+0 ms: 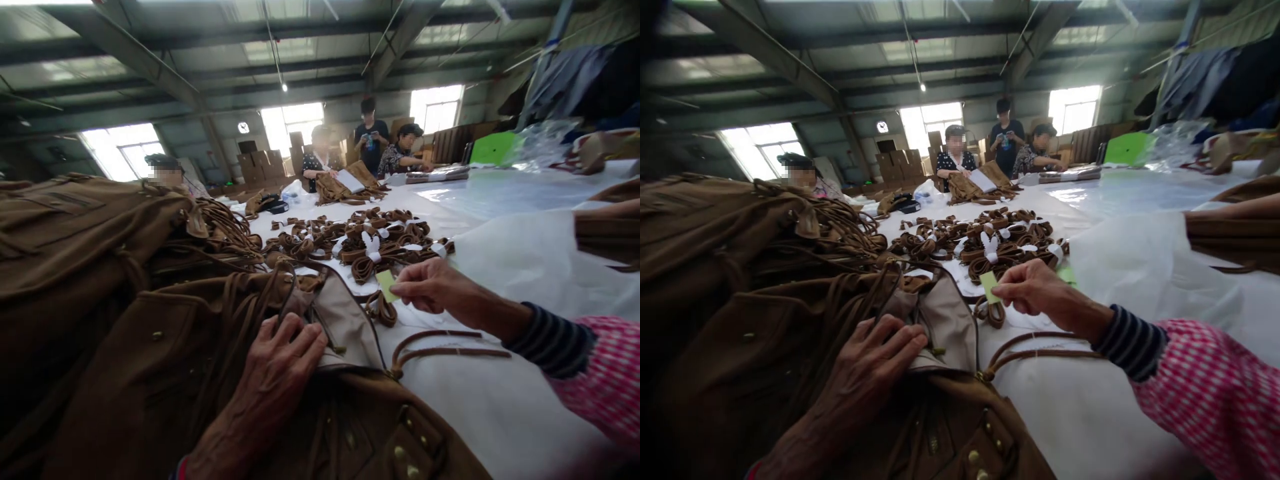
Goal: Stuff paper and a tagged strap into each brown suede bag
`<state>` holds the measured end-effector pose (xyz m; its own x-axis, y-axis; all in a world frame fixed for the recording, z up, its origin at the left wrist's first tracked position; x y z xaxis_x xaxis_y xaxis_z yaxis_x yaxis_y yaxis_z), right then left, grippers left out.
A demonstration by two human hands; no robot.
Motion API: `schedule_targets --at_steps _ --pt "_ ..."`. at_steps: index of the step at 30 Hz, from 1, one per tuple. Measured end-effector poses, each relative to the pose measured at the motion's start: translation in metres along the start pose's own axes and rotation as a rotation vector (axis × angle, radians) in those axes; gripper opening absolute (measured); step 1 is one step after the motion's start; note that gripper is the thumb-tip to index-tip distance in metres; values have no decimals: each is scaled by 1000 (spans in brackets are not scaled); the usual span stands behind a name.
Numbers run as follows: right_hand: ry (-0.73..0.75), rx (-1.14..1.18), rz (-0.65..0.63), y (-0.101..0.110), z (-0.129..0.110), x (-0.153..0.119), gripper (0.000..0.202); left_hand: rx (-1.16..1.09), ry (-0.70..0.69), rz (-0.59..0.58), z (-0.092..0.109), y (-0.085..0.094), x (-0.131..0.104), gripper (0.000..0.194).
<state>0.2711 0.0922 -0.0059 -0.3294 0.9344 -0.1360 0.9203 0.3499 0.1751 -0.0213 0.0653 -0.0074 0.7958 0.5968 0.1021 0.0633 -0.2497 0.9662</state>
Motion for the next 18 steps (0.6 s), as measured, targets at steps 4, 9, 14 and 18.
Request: schedule_targets --at_steps 4,9,14,18 --pt "-30 77 -259 -65 -8 39 23 -6 7 44 2 3 -4 21" --pt "-179 -55 -347 -95 2 69 18 -20 -6 102 -1 -4 -3 21" --pt "-108 -148 -288 -99 5 73 17 -29 -22 127 1 -3 -1 22" --pt "-71 -136 -382 -108 1 77 20 -28 -19 135 1 -2 2 19"
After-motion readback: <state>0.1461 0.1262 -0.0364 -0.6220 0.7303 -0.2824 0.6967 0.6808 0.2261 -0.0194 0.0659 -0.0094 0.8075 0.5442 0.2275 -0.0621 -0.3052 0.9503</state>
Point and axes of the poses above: each hand's wrist, its own x-axis towards the middle knuckle, its own y-axis out of the back of the hand, z = x × y, the point moved 3 cm from there along x, towards the middle knuckle, and after that the axes turned 15 degrees about -z, right-handed, at the moved point
